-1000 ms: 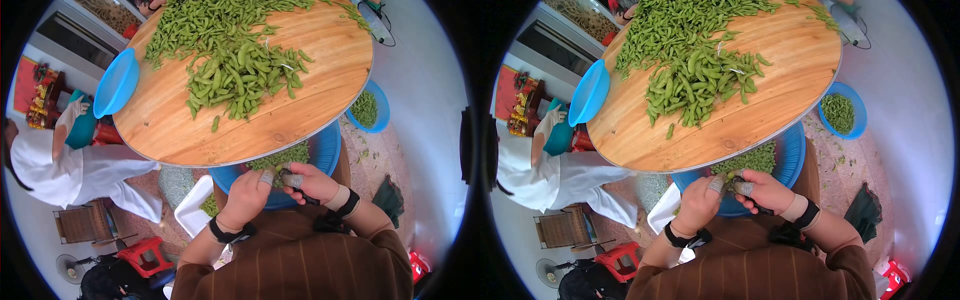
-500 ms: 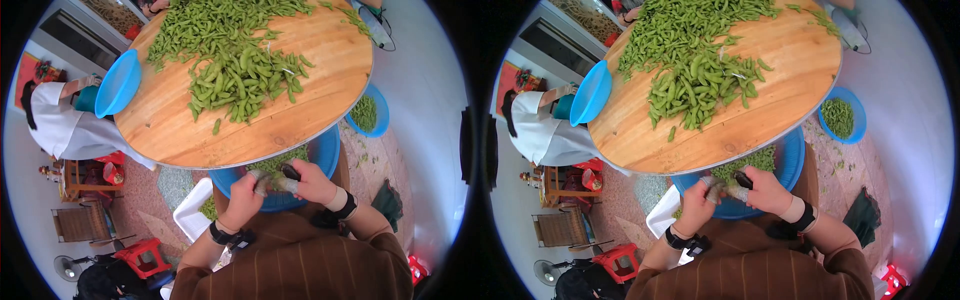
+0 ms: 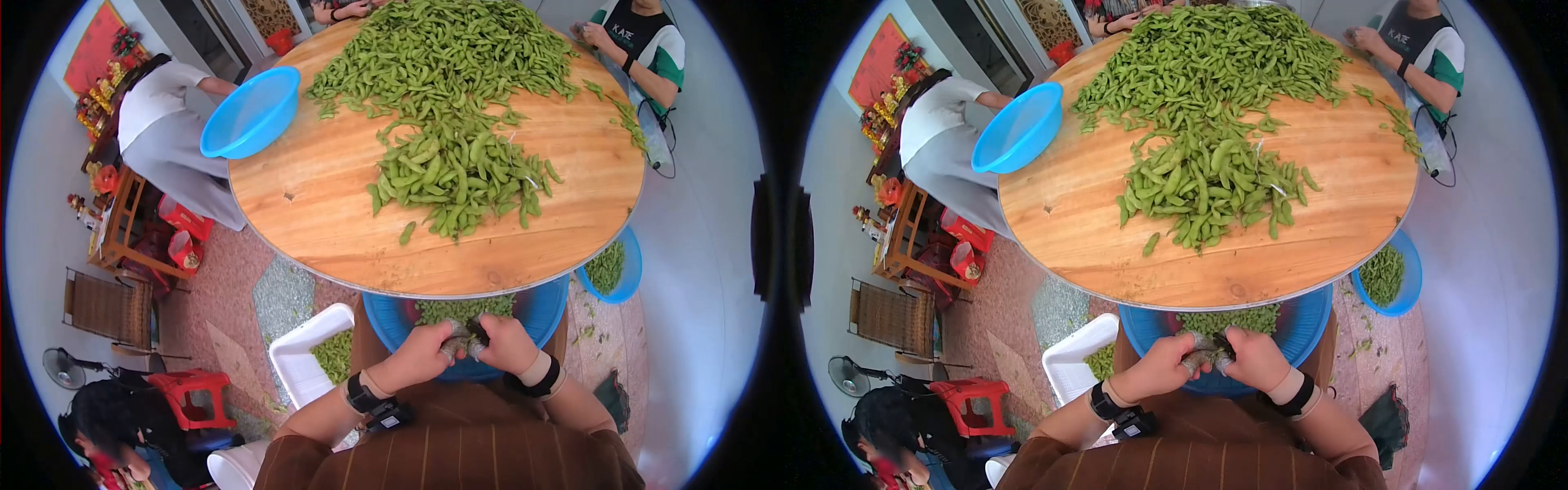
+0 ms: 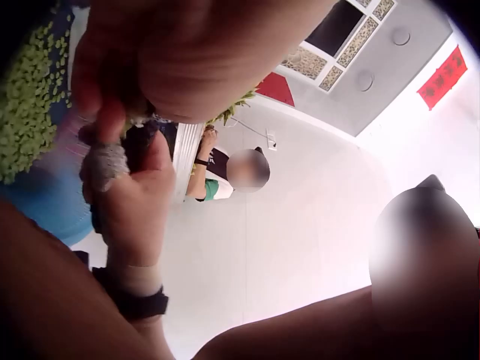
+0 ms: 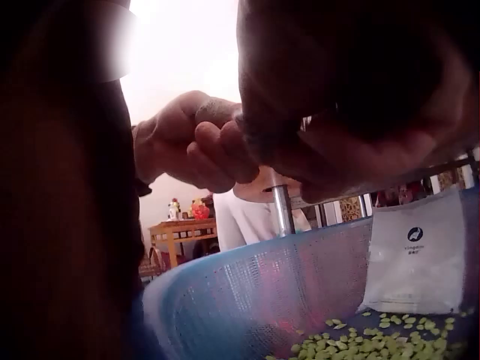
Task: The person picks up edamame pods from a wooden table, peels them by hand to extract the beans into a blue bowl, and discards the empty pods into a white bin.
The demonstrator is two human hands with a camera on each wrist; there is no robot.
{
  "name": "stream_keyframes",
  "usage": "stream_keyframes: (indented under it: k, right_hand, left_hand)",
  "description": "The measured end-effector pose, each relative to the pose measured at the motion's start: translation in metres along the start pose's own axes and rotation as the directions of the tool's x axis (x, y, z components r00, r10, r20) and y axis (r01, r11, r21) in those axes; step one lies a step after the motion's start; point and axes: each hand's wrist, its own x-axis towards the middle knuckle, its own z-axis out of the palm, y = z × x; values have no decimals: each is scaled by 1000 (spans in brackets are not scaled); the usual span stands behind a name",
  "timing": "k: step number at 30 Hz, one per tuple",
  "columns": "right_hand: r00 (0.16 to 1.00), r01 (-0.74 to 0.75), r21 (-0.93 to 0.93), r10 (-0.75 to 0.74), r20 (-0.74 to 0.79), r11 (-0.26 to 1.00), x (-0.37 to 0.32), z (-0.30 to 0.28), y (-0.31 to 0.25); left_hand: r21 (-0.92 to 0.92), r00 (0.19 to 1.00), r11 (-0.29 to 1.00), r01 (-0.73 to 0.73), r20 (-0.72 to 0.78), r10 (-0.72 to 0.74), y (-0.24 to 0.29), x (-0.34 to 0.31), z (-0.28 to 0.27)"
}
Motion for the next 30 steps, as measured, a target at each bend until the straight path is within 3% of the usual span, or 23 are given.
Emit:
stream_keyframes:
  k: [2,4,8,10,11,13,14,16,19,20,21,22,23,24,26,27,29,30]
  right_hand:
    - [1000,-2,41,2,22,999,2,-2,3]
    - [999,-4,52,7,-52,999,4,-1,10]
    - [999,-32,101,33,-6,994,0,-8,12]
    - [999,31,52,-32,28,998,-1,-6,17]
    - [999,33,65,-35,33,997,0,-1,17]
    - [990,76,169,-55,-127,983,2,10,14]
    - [990,73,173,-51,-128,982,3,9,9]
    - [1000,-15,315,13,9,949,9,-5,-7]
    - [994,-68,373,30,107,925,14,-11,-19]
    - [998,36,285,-47,32,958,11,3,-4]
    - [999,30,281,-39,28,959,10,-5,-8]
    - [970,-228,433,164,181,872,10,-17,-16]
    - [877,-475,529,323,357,704,10,-23,-20]
    - [876,-477,529,326,356,702,8,-22,-17]
    - [989,-145,482,140,47,864,2,-16,-7]
    - [989,-146,484,141,47,863,1,-15,-3]
    - [993,-111,379,93,67,919,0,-14,3]
    - [995,-101,382,83,63,919,-1,-13,5]
  left_hand:
    - [-58,998,998,4,-55,-8,5,-6,-3]
    - [-124,992,992,-16,-127,0,1,-18,-14]
    - [-45,953,991,125,-272,-133,-10,-50,-44]
    - [-282,918,940,194,-284,-275,-18,-62,-55]
    - [-281,913,938,205,-290,-286,-20,-66,-56]
    - [-374,914,900,225,-239,-328,-13,-68,-57]
    - [-372,913,899,231,-236,-332,-10,-66,-54]
    - [-490,950,847,206,-108,-294,-5,-54,-41]
    - [-428,974,880,208,9,-226,2,-32,-28]
    - [-449,970,864,226,21,-243,6,-26,-23]
    - [-449,971,865,226,30,-238,9,-22,-21]
    - [-411,976,891,193,-15,-218,12,-19,-19]
    - [-370,979,915,161,-60,-197,14,-17,-18]
    - [-371,979,915,162,-56,-196,13,-16,-19]
    - [-354,978,918,177,-45,-206,8,-20,-25]
    - [-353,977,918,179,-45,-207,5,-26,-32]
    - [32,967,971,239,-98,-235,-2,-43,-50]
    - [541,964,798,264,-135,-228,-2,-56,-58]
